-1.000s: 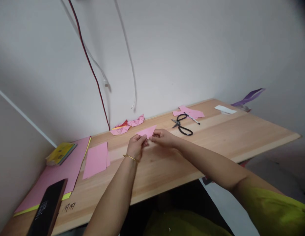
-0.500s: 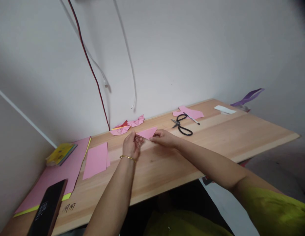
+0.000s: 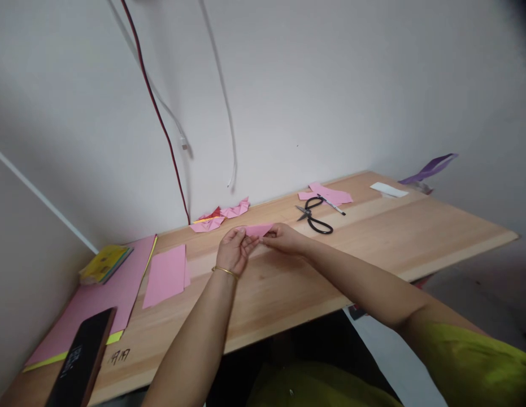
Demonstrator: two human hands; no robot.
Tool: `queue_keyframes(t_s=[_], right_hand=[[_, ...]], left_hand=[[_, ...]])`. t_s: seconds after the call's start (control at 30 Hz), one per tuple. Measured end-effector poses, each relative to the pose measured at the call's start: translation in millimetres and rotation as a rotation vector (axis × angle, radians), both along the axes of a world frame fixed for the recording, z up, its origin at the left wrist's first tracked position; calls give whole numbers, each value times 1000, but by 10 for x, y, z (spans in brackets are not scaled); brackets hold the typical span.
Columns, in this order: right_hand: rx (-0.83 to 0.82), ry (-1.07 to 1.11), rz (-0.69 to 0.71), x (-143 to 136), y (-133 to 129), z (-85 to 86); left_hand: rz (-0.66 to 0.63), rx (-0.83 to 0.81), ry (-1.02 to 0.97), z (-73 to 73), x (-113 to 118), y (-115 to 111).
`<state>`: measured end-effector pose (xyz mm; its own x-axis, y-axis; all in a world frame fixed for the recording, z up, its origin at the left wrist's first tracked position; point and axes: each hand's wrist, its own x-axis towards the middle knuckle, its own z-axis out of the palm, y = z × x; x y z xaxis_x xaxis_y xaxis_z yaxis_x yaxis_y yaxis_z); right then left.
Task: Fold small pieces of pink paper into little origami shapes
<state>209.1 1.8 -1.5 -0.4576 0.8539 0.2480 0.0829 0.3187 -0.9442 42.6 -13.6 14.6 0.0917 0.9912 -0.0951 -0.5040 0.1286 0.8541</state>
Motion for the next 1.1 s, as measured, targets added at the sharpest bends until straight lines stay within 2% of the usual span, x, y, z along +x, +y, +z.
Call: queue_keyframes(t_s=[0.07, 0.17, 0.27, 0.37, 0.53, 0.7, 0.97, 1.03, 1.1], right_hand=[[47, -18, -121, 13, -9, 54], [203, -52, -332, 32, -31, 152], [391, -116, -338, 27, -65, 222], [478, -194, -288, -1, -102, 244], [412, -212, -273, -14, -123, 242], [326, -232, -261, 54, -98, 255], [214, -217, -222, 95, -72, 215], [192, -208, -227, 101, -64, 208], [168, -197, -235, 114, -51, 205]], left_hand=[[61, 58, 67, 3, 12, 6], [130, 135, 192, 4, 28, 2], [121, 206, 295, 0, 56, -29], [85, 272, 382, -5, 98, -77], [73, 306, 439, 15, 117, -119], [189, 311, 437, 35, -14, -42], [221, 298, 405, 8, -122, 53], [205, 291, 394, 32, -118, 40], [121, 265, 391, 53, -114, 25]])
